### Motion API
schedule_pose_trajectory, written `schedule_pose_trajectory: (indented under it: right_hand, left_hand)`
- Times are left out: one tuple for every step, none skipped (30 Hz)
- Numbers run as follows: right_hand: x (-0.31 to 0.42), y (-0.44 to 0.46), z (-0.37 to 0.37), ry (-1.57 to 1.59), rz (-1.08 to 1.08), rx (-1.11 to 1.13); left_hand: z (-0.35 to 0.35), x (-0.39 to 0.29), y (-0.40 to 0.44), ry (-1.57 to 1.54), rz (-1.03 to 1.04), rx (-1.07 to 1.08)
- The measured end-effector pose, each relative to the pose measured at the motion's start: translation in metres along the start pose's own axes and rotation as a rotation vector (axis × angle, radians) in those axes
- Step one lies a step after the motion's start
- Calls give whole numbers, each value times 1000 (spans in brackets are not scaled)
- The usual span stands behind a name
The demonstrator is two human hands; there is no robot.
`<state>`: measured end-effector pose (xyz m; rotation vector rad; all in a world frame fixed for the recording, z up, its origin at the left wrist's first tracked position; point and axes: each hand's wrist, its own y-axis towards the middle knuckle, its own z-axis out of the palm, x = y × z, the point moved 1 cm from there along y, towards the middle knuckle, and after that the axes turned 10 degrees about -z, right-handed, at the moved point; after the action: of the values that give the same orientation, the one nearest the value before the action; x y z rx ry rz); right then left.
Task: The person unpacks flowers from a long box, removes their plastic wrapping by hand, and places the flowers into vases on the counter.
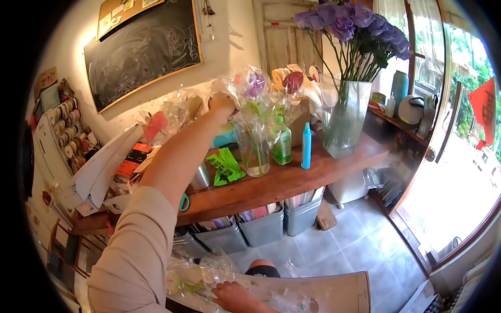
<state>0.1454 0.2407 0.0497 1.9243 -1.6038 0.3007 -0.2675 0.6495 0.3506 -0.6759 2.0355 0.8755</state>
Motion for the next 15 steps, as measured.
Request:
schedule_pose_trajectory:
  right_hand:
    - [0,0,1,-3,1,9]
    - [1,1,1,-6,1,21]
    - [2,1,2,-8,3,17]
    - [3,0,2,-11,6,13]
    - [4,1,3,-13,9,8]
    - [5,0,4,-18,-8,-21]
    - [6,-1,6,-22,-26,-48]
    - [6,-1,5,-28,-43,-76]
    - [5,2,5,-51,-70,-82]
    - [3,4,6,-71,-95,-86]
    - [2,4,7,-88,-121,-83]
    - [1,4,6,-69,-132,-102]
    - [0,6,5,-49,-141,-126]
    - [3,6,5,-22,-145,-150]
    - [7,8,-8,-18,-140,-54]
  left_hand:
    - [-3,-12,-31,-14,-1,-70]
    - [-8,-20,-51,-30,-3,-142]
    - [-5,-15,-45,189,48,-161]
    - [-7,-20,-53,404,104,-192]
    - [-6,-20,-66,449,147,-193]
    - [-8,-25,-83,494,188,-194]
    - [-6,-20,-82,339,112,-175]
    - [-8,-20,-88,181,39,-168]
    - [-10,-23,-89,120,-7,-92]
    - [-14,-23,-91,58,-57,-15]
    - [-3,2,-76,-170,28,78]
    - [-12,-4,-96,-234,73,-8]
    - [-24,-21,-136,-293,120,-92]
    - [-39,-32,-177,-348,161,-171]
    - [-52,-29,-210,-427,196,-67]
